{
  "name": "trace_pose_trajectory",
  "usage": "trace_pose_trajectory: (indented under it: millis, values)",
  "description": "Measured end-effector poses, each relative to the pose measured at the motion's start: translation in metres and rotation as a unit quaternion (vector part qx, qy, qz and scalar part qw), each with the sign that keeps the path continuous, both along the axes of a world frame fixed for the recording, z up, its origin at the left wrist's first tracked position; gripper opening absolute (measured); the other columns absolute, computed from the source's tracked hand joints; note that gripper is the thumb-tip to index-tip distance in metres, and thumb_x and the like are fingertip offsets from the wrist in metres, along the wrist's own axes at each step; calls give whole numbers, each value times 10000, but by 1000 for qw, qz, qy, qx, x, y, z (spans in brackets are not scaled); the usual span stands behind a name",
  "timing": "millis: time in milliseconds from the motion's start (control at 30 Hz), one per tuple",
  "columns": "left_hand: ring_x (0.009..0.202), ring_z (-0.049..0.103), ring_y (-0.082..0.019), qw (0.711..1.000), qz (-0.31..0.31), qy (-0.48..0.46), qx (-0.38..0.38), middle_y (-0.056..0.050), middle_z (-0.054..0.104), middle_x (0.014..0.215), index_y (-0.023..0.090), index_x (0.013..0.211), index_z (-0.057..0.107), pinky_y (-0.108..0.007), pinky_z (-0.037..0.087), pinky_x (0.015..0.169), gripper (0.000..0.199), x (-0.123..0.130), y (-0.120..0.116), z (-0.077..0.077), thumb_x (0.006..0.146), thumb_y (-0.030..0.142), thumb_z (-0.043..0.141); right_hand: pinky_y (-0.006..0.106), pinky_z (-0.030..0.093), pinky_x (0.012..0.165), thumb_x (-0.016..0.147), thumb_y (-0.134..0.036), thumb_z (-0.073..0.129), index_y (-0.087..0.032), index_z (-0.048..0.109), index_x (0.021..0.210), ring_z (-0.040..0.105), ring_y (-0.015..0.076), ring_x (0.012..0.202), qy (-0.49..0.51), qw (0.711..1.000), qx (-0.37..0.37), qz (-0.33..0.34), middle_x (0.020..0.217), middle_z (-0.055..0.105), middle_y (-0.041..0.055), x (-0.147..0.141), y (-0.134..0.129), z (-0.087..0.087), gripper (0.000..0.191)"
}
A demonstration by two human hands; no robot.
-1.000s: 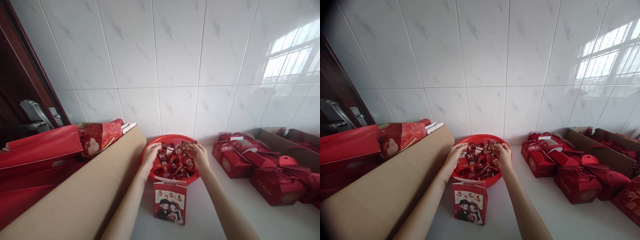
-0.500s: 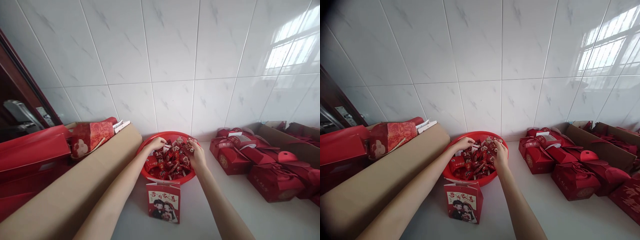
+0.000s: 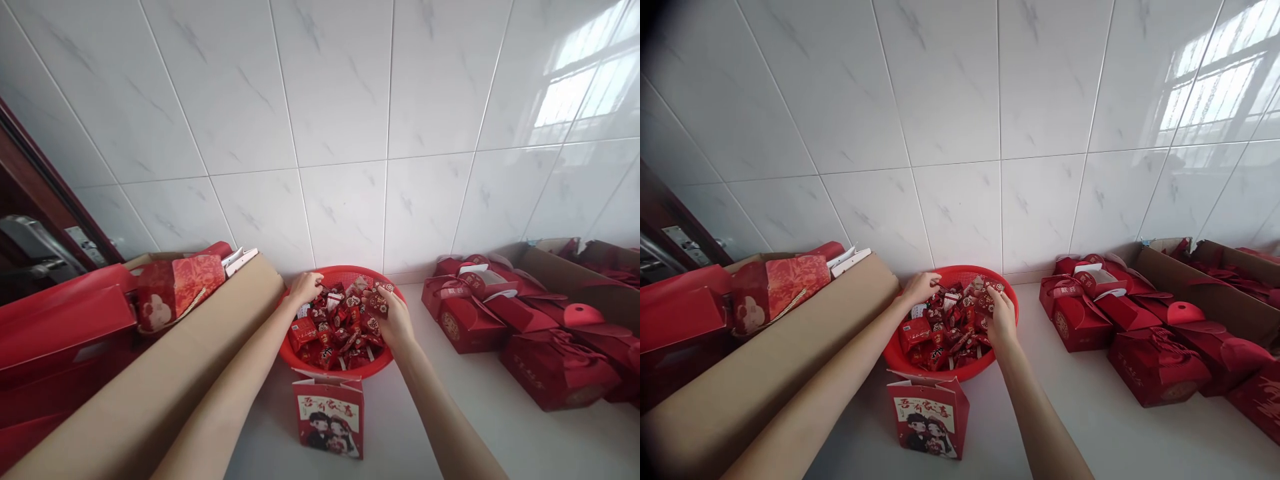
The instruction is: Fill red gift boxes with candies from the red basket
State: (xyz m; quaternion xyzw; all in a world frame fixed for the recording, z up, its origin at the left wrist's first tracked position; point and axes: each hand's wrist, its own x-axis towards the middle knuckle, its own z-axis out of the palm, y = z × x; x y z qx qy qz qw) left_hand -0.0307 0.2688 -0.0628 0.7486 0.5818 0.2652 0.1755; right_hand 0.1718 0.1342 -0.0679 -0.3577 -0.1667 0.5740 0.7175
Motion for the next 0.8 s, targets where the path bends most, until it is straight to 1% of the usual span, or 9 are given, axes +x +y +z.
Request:
trace_pose_trajectory:
  millis: [67, 133, 233, 333, 433, 533, 667, 733, 800]
  values:
    - [887, 702, -294, 1000, -12, -3, -18, -45, 710, 657, 218, 533, 647, -329, 489, 803, 152, 5, -1, -4, 599, 104, 723, 250, 509, 477, 616, -320, 773, -191, 672, 743, 723, 210, 660, -11, 1000, 1, 9, 756, 764, 55, 0, -1, 0, 206]
    - [831, 699, -283, 999, -21, -25, -30, -34, 660, 563, 212, 476, 605, -318, 478, 765, 201, 8, 0, -4, 616, 161, 741, 250, 503, 473, 626, -333, 769, -191, 666, 739, 725, 213, 664, -20, 1000, 0, 15, 771, 767, 61, 0, -1, 0, 209]
    - [836, 691, -247, 995, -32, -87, -32, -46, 732, 712, 192, 680, 721, -304, 487, 758, 133, 7, 2, 0, 730, 306, 677, 247, 488, 457, 638, -347, 768, -191, 655, 736, 718, 210, 648, -26, 999, -2, 23, 785, 771, 64, 0, -2, 0, 216]
    - [803, 687, -215, 987, -53, -144, -37, -72, 769, 919, 158, 977, 753, -302, 512, 739, 338, 1, -2, 5, 796, 384, 580, 242, 475, 439, 635, -344, 773, -191, 653, 743, 709, 206, 627, -33, 999, 1, 26, 783, 772, 63, 0, -2, 0, 222]
    - [757, 677, -207, 983, -69, -167, -42, -88, 764, 972, 144, 1057, 740, -303, 519, 692, 418, -2, -9, 5, 786, 411, 565, 242, 478, 437, 623, -329, 779, -189, 649, 740, 691, 196, 593, -31, 999, 5, 22, 729, 759, 50, 1, -2, 1, 224]
    - [863, 678, -222, 982, -76, -167, -35, -76, 763, 1001, 164, 975, 760, -308, 526, 766, 359, -2, -13, 5, 749, 375, 578, 253, 497, 460, 619, -322, 787, -192, 628, 730, 685, 194, 585, -28, 1000, 1, 12, 697, 746, 39, 1, -2, 2, 233]
    - [941, 679, -232, 984, -100, -137, -49, -47, 773, 903, 197, 658, 744, -307, 508, 887, 264, -2, -15, 8, 708, 267, 495, 251, 483, 448, 604, -314, 785, -199, 603, 708, 681, 194, 586, -30, 999, -8, 9, 694, 741, 39, 0, -3, 4, 240]
    - [949, 685, -232, 986, -108, -111, -62, -50, 775, 888, 206, 537, 701, -298, 503, 891, 325, -2, -15, 9, 719, 250, 435, 249, 475, 437, 592, -306, 772, -200, 607, 699, 672, 191, 580, -25, 1000, -7, 8, 692, 739, 38, -1, -4, 5, 224]
    - [932, 688, -238, 989, -102, -79, -71, -51, 776, 879, 210, 526, 697, -295, 503, 859, 325, -3, -15, 6, 725, 251, 443, 246, 472, 437, 594, -302, 751, -195, 623, 694, 666, 186, 578, -25, 1000, -3, 13, 693, 738, 40, 0, -4, 6, 195]
